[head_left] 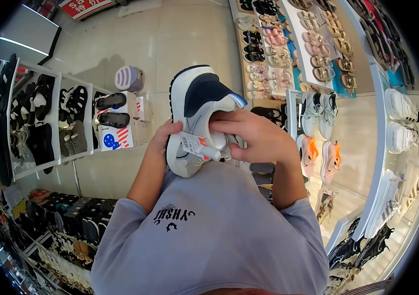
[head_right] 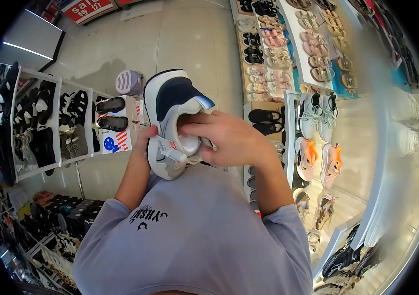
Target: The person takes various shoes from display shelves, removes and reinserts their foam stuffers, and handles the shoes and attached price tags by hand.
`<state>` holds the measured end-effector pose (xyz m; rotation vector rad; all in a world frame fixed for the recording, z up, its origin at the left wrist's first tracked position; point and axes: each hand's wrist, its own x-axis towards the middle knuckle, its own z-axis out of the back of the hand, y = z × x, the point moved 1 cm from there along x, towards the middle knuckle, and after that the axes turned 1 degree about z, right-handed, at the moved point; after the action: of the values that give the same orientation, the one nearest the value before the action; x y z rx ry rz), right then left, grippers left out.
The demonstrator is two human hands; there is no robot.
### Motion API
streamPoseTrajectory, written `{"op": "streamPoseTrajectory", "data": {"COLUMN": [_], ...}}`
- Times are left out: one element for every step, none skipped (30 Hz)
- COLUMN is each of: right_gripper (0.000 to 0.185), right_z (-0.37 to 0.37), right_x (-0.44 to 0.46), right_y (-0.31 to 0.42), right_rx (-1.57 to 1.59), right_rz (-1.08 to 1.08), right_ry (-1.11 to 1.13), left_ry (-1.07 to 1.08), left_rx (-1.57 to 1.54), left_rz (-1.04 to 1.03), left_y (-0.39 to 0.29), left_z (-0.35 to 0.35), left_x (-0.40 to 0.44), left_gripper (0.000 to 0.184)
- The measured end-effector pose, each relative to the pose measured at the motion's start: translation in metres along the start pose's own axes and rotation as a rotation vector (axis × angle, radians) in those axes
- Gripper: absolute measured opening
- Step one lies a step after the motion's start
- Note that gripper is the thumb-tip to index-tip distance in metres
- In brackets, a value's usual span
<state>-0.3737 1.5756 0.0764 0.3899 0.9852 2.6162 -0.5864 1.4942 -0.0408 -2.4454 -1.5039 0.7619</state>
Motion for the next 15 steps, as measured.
{"op": "streamPoseTrajectory", "data": {"right_gripper": [0.049,0.047,0.044,0.041,0.041,0.041,0.041,0.042,0.042,0.042,0.041,0.043,0.044,0.045,0.047], "right_z": [0.000,0.002,0.003,0.005,0.001,-0.004,-0.007,-0.008,-0.007,-0.003,-0.001,-0.001,0.001,0.004,0.009], "right_x": [0.012,0.023,0.033,0.046,0.056,0.065,0.071,0.074,0.078,0.082,0.085,0.086,0.087,0.088,0.090], "right_y": [-0.001,0.001,0.003,0.005,0.000,-0.005,-0.010,-0.013,-0.014,-0.013,-0.015,-0.020,-0.029,-0.036,-0.042], "right_rx": [0.008,0.018,0.032,-0.030,-0.074,-0.118,-0.163,-0.162,-0.152,-0.141,-0.130,-0.106,-0.084,-0.065,-0.042], "right_rz": [-0.071,-0.145,-0.224,-0.277,-0.293,-0.315,-0.339,-0.346,-0.383,-0.419,-0.455,-0.458,-0.459,-0.455,-0.454], "right_ry": [0.071,0.139,0.205,0.244,0.235,0.228,0.223,0.225,0.237,0.252,0.270,0.253,0.237,0.223,0.169], "left_ry": [-0.017,-0.035,-0.052,-0.025,-0.040,-0.052,-0.061,-0.066,-0.070,-0.075,-0.080,-0.053,-0.063,-0.074,-0.086], "left_rx": [0.017,0.036,0.055,0.079,0.084,0.087,0.090,0.069,0.062,0.054,0.043,0.021,0.005,-0.011,-0.026], "left_rz": [0.024,0.052,0.086,0.111,0.141,0.174,0.208,0.226,0.238,0.249,0.260,0.276,0.296,0.311,0.319], "left_y": [-0.012,-0.024,-0.034,-0.044,-0.053,-0.062,-0.069,-0.071,-0.074,-0.075,-0.077,-0.079,-0.082,-0.086,-0.091], "left_z": [0.004,0.008,0.012,0.019,0.023,0.026,0.029,0.035,0.038,0.040,0.042,0.042,0.041,0.039,0.038], "left_x": [0.001,0.003,0.004,0.011,0.014,0.018,0.021,0.027,0.032,0.035,0.041,0.047,0.054,0.060,0.067], "left_gripper": [0.078,0.077,0.076,0.074,0.073,0.073,0.072,0.073,0.073,0.073,0.073,0.073,0.072,0.071,0.070]}}
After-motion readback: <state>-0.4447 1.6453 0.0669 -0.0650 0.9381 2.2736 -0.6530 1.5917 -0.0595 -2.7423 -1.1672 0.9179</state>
